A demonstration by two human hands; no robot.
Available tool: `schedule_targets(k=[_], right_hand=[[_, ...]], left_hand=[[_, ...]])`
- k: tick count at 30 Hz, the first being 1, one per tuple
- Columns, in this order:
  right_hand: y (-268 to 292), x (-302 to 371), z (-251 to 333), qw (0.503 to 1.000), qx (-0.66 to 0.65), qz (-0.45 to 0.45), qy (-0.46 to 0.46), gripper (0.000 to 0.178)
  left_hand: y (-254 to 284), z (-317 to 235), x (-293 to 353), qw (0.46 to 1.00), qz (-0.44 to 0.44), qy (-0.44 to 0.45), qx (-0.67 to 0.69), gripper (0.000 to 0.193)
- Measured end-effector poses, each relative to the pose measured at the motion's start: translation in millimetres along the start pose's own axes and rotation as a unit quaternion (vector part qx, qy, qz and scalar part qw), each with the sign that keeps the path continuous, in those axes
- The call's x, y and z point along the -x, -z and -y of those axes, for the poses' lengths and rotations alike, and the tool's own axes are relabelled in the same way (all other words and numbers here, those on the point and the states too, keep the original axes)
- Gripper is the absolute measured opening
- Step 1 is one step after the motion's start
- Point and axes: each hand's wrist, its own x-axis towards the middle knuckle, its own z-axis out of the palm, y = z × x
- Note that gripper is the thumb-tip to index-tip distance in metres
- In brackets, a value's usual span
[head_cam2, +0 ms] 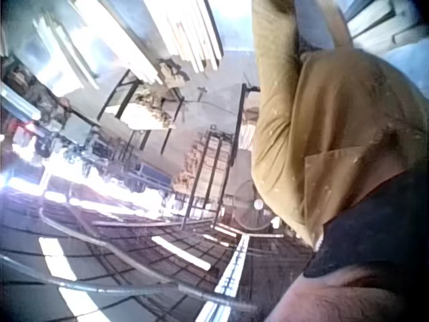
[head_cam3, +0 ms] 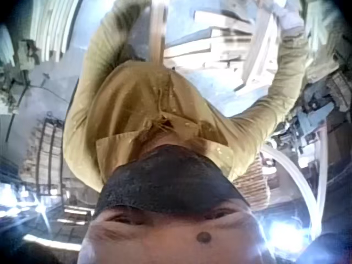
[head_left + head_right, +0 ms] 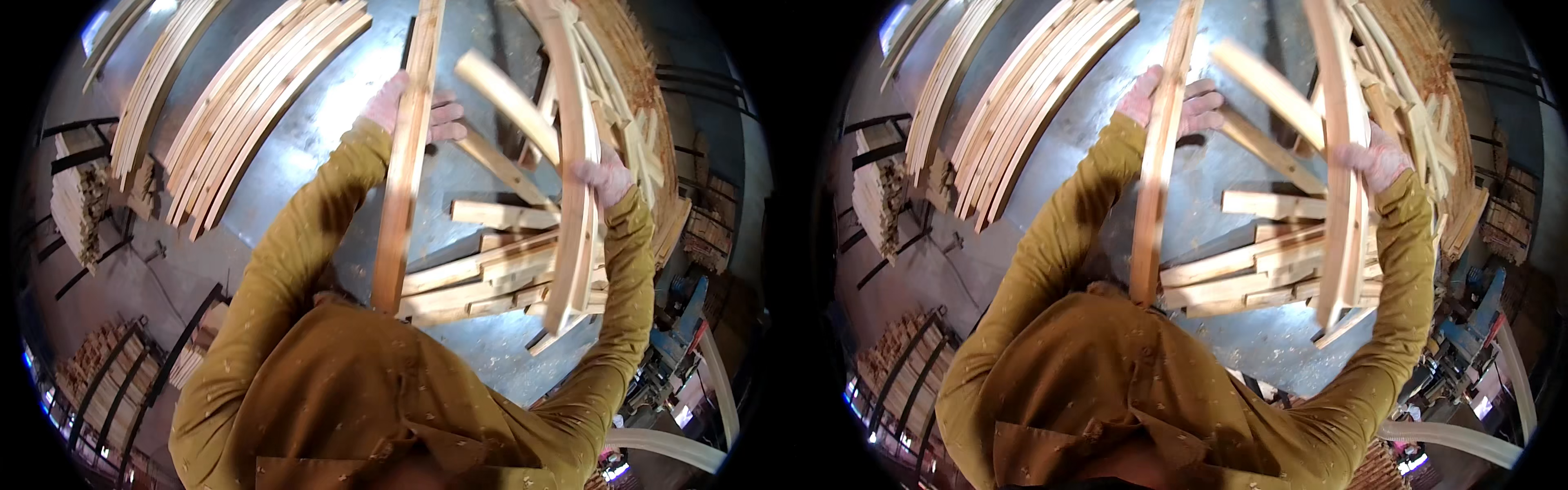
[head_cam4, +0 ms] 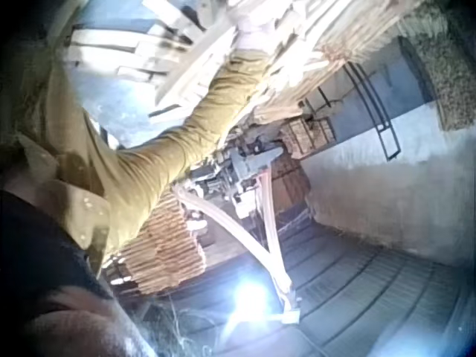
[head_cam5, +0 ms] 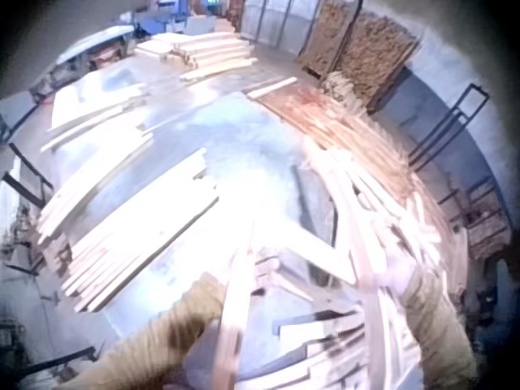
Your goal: The person sorts and stacks thin wooden planks on a metal table. They pick up planks from a pile, align them, and place them into a neat stack, occasionally moving the stack to a different location on the table.
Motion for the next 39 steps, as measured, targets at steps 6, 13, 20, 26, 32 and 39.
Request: schedule_targets(k=[6,13,20,26,32,39], right_hand=[[-73.7,-59.6,-134.6,0.954,0.172,-0.239,-0.060,0.063],[-153.9,-61.8,-92.7,0.905,0.186,-0.341,-0.175,0.089],[-274.7,-24.1,-28.0,0.966,-0.056,-0.181,0.176,0.067],[-286.7,8.7,-12.0,0.900,0.340,-0.052,0.269,0.054],[-254.3,-6.2,-4.5,0.797,0.346,-0.471,0.154,0.074],[-240.4,-58.0,-55.6,0.836,0.311,-0.372,-0.258,0.119]], left_hand=[[39.2,67.4,144.2,0.987,0.088,0.127,0.036,0.089],[9.8,29.9,152.6,0.966,-0.043,0.146,-0.207,0.058],[0.3,1.6,172.7,0.898,-0.092,0.117,-0.413,0.040],[-72.9,-104.2,230.8,0.086,0.025,-0.272,-0.958,0.092],[-40.5,-193.4,232.2,0.264,-0.098,0.138,-0.950,0.036],[123.7,-317.4,185.9,0.130,-0.351,-0.010,-0.927,0.035]])
